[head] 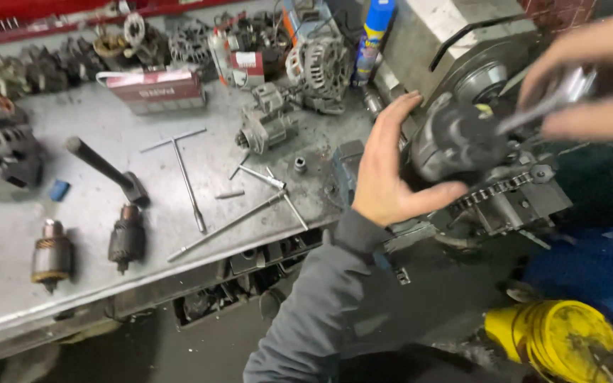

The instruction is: The person works on a starter motor clamped at a workbench, using a wrench to loosen its parts, tapping it with a hammer, and using a screwdriver to pry and unscrew components. They remove the end cap, manipulate the solenoid and internal parts by hand, and continue loosening fasteners with the wrench.

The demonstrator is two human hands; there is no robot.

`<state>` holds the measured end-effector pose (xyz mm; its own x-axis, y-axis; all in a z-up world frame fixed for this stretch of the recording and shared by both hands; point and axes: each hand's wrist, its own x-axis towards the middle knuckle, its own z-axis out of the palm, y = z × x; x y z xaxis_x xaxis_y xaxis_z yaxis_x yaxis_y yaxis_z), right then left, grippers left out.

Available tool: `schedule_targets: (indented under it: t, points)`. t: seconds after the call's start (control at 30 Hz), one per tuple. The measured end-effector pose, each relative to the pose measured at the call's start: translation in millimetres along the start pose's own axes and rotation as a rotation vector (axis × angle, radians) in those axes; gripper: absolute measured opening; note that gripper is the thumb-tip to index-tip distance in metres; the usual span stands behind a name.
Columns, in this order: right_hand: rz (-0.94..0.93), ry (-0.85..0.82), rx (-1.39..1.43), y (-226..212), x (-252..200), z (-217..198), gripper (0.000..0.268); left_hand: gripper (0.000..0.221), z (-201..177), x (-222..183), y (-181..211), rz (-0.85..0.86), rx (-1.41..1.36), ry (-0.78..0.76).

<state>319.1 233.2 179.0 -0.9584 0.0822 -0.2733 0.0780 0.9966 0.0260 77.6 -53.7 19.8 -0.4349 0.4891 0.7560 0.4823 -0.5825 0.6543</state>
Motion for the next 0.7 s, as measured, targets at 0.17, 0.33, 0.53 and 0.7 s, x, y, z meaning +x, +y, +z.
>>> schedule_targets:
  t: [0.17, 0.33, 0.53, 0.7]
  points:
    - [0.056, -0.038, 0.042, -109.0, 43.0, -40.2, 0.057, 0.076, -11.0, 38.7, 35.5, 0.144, 0.036, -0.246]
    - [-0.03, -0.068, -0.02, -131.4, 46.0, -57.1, 0.062, 0.042, -2.6, 43.3, 23.8, 0.102, -0.154, -0.352]
    - [0.338, -0.215, -0.356, -207.6, 50.9, -99.3, 0.062, 0.041, 0.7, 45.7, 47.3, 0.068, 0.146, -0.416]
    - [0.51, 0.008, -0.196, -225.4, 33.1, -79.3, 0.041, 0.042, -4.4, 49.9, 53.2, 0.044, 0.017, -0.458]
